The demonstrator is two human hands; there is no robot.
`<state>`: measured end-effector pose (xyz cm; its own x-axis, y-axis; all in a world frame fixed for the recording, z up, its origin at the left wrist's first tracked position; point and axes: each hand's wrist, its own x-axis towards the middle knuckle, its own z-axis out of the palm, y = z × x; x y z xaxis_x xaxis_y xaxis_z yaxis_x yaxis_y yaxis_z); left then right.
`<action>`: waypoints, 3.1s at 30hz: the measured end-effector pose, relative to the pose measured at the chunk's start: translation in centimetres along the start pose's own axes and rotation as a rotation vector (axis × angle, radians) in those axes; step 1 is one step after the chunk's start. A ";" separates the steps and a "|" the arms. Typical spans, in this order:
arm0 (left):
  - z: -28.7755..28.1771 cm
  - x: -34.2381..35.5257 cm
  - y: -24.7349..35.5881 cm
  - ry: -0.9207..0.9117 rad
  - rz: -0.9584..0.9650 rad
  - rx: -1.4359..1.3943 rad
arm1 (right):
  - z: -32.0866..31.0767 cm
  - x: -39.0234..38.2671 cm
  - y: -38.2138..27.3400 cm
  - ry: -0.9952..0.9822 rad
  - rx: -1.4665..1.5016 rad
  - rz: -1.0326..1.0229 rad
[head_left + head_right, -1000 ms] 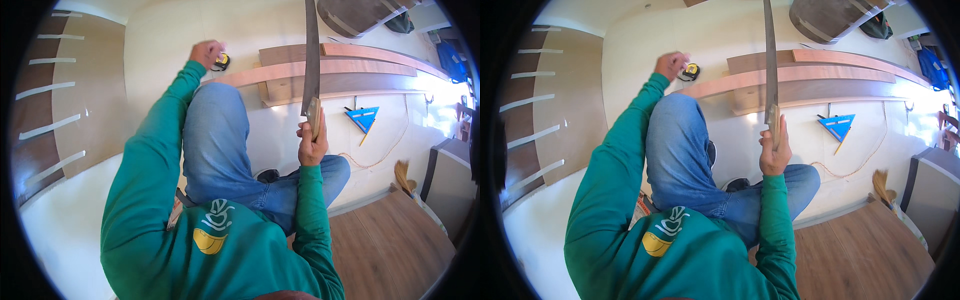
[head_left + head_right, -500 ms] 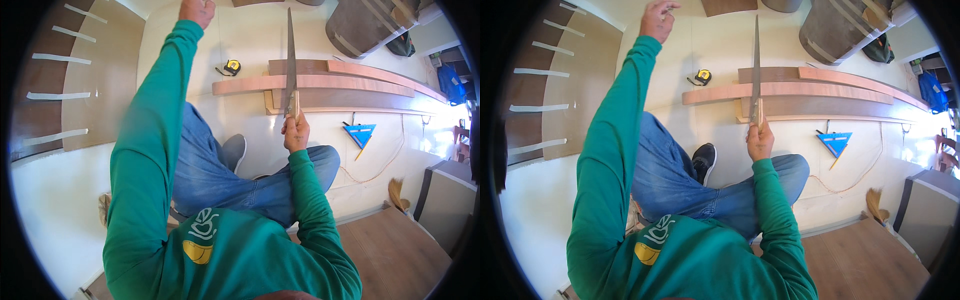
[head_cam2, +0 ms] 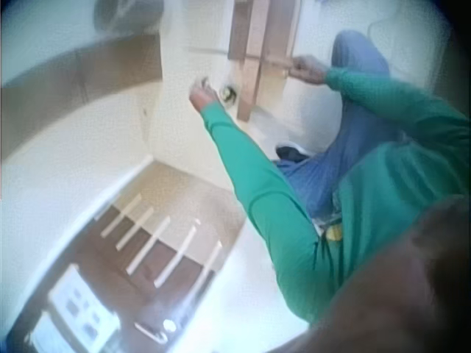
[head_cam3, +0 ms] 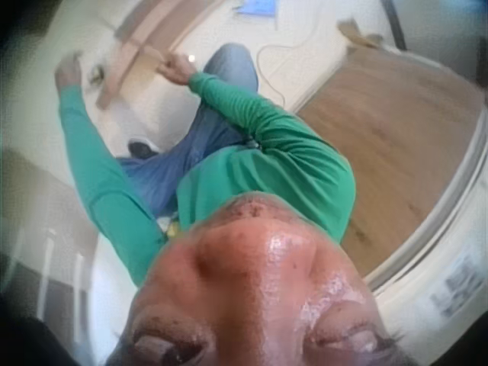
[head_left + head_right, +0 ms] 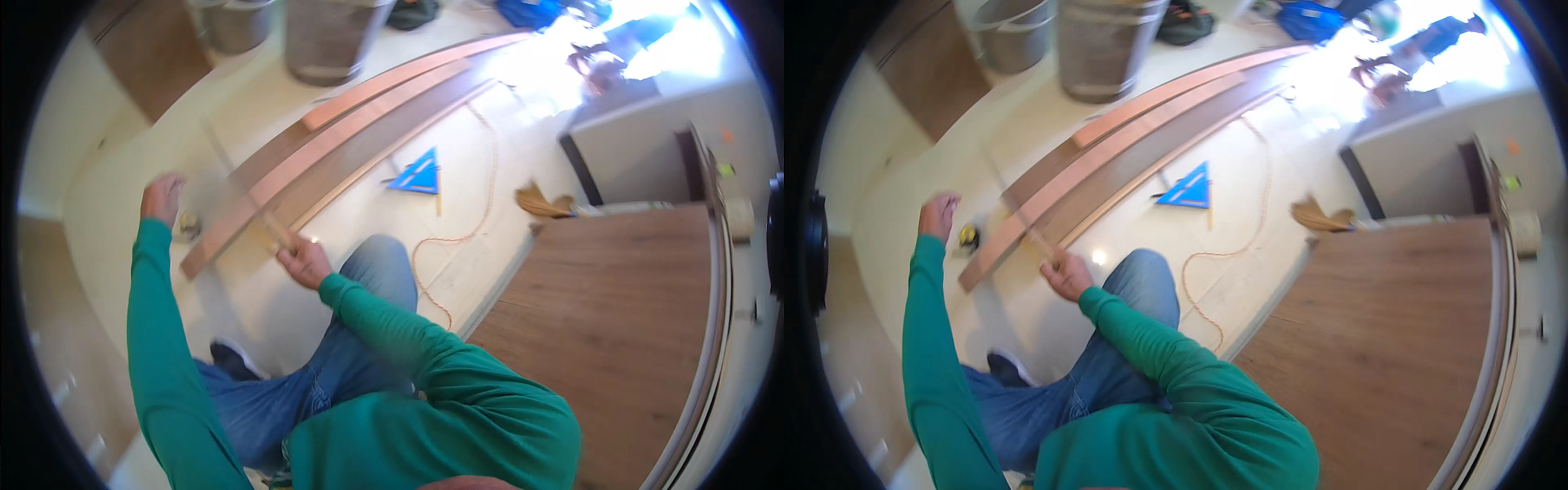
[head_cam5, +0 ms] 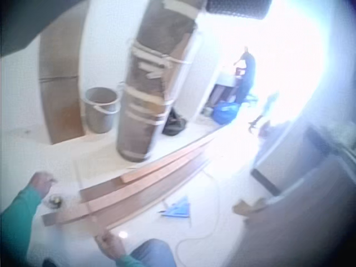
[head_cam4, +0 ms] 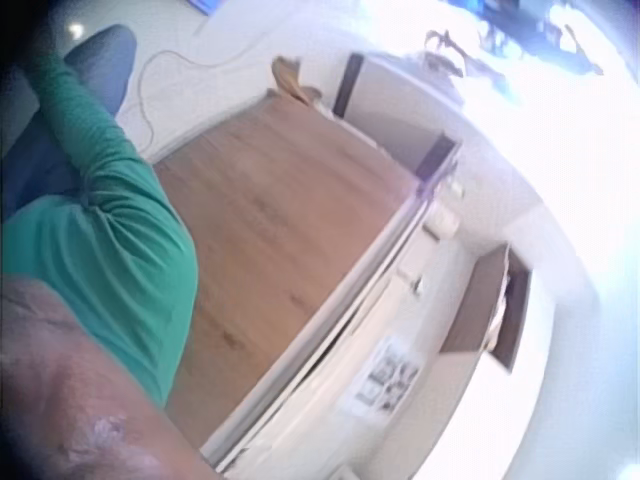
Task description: The person measures and marks a wooden plank using a tape measure, pencil, and speed square. They then use a hand saw to cut the plank along the marked line. The person repeats the measuring and marking process on another plank.
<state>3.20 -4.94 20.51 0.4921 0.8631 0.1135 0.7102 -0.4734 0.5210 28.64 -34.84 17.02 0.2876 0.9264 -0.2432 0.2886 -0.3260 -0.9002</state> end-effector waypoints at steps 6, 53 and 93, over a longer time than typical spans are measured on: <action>4.5 -2.6 1.3 -0.053 -0.078 0.028 | -3.2 -2.2 -6.4 0.007 0.031 0.041; 10.3 -1.1 -0.4 -0.432 -0.286 -0.141 | 0.1 -18.6 -32.3 1.086 0.552 -0.480; 10.9 2.7 -8.6 -0.363 -0.605 -0.383 | -5.0 -17.8 -35.6 1.086 0.141 -0.237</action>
<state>3.96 -0.46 7.10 0.2569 0.8085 -0.5295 0.7168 0.2081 0.6655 17.87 -40.67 55.18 0.9033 0.2833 0.3221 0.3558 -0.0754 -0.9315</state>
